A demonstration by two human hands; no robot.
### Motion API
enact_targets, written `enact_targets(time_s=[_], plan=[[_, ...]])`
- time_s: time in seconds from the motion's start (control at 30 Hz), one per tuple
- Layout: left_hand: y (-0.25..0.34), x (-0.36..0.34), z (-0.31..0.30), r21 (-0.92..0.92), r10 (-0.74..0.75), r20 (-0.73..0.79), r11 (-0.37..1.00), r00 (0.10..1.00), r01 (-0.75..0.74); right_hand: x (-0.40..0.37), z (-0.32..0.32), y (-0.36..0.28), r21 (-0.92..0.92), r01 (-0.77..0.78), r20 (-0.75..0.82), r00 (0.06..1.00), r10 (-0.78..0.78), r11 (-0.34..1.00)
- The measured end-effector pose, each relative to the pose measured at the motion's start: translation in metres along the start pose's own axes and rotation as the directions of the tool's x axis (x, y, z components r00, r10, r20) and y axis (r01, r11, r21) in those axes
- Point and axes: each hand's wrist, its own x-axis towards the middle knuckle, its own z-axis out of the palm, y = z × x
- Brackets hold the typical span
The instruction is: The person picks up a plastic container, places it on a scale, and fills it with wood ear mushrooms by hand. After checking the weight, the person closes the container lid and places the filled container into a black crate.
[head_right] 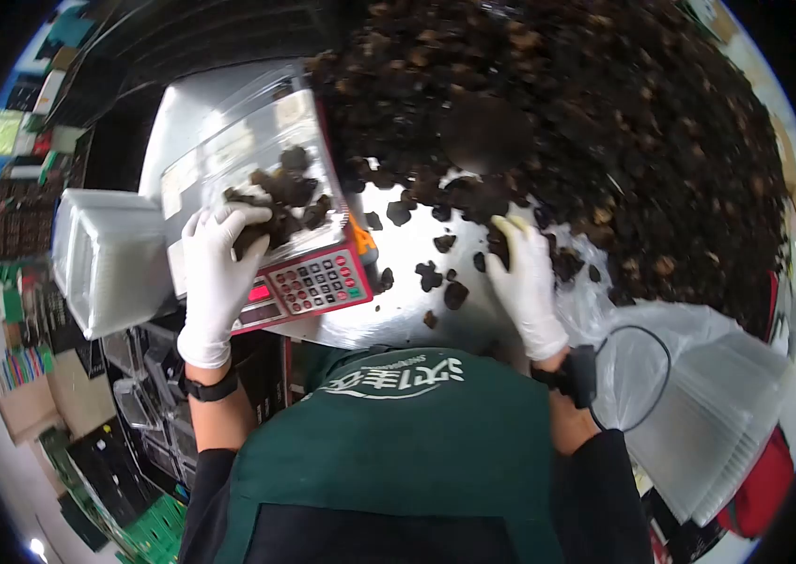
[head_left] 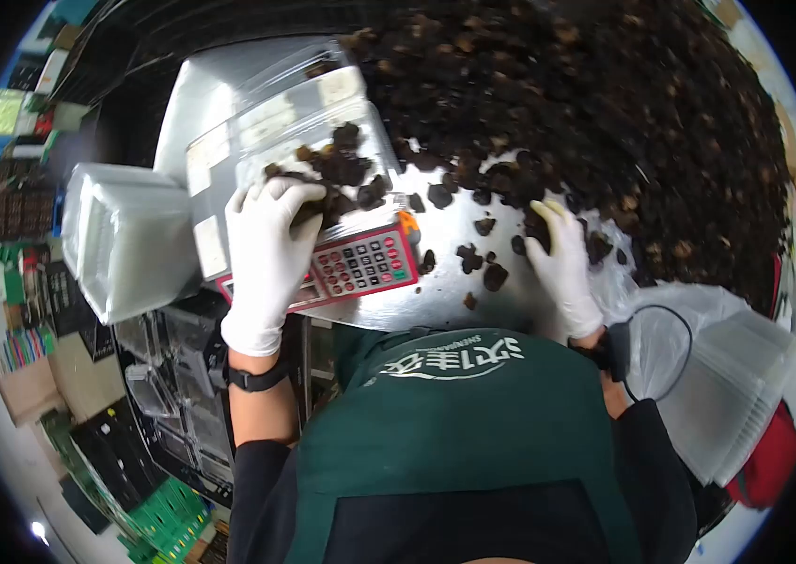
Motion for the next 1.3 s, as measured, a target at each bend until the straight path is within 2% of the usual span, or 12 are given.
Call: enact_targets(time_s=[0.23, 0.37, 0.47, 0.57, 0.63, 0.7, 0.77, 0.83, 0.9, 0.97, 1.1, 1.3], plan=[[-0.004, 0.013, -0.004, -0.030, -0.101, 0.218, 0.994, 0.971, 0.110, 0.009, 0.004, -0.006, -0.027, -0.011, 0.013, 1.000, 0.012, 1.000], [-0.007, 0.014, -0.003, -0.102, -0.108, 0.119, 0.988, 0.987, 0.120, 0.016, -0.003, -0.010, 0.006, -0.004, 0.003, 1.000, 0.004, 1.000], [-0.002, 0.008, -0.007, -0.430, -0.285, 0.071, 0.856, 0.956, 0.287, 0.019, -0.010, -0.023, 0.079, 0.029, -0.056, 0.998, -0.025, 0.996], [0.001, 0.002, -0.003, -0.809, -0.394, 0.051, 0.522, 0.918, 0.269, 0.026, -0.017, -0.047, 0.170, 0.129, -0.122, 0.986, -0.109, 0.977], [0.022, 0.004, -0.002, -0.903, -0.383, 0.018, 0.391, 0.923, 0.180, 0.034, -0.022, -0.078, 0.493, 0.038, 0.015, 0.998, -0.053, 0.869], [0.043, 0.012, 0.004, -0.886, -0.246, -0.145, 0.463, 0.958, -0.015, 0.043, -0.029, -0.106, 0.765, -0.072, 0.180, 0.978, -0.104, 0.639], [0.058, 0.017, 0.011, -0.856, -0.168, -0.209, 0.507, 0.963, -0.098, 0.054, -0.048, -0.142, 0.907, -0.300, 0.345, 0.932, -0.113, 0.297], [0.073, 0.021, 0.018, -0.876, -0.169, -0.234, 0.464, 0.957, -0.133, 0.061, -0.051, -0.152, 0.931, -0.353, 0.364, 0.912, -0.189, 0.089], [0.080, 0.026, 0.022, -0.807, -0.081, -0.270, 0.563, 0.960, -0.179, 0.067, -0.048, -0.156, 0.949, -0.313, 0.316, 0.941, -0.123, 0.040], [0.086, 0.028, 0.022, -0.780, -0.023, -0.254, 0.596, 0.967, -0.191, 0.072, -0.053, -0.154, 0.956, -0.269, 0.277, 0.960, -0.053, 0.118], [0.099, 0.027, 0.015, -0.662, -0.038, -0.294, 0.729, 0.955, -0.174, 0.086, -0.074, -0.132, 0.994, -0.108, 0.105, 0.991, 0.078, 0.027], [0.088, -0.011, 0.035, -0.684, -0.061, -0.122, 0.728, 0.991, -0.039, 0.113, -0.124, -0.084, 0.953, 0.152, -0.072, 0.954, 0.290, -0.264]])
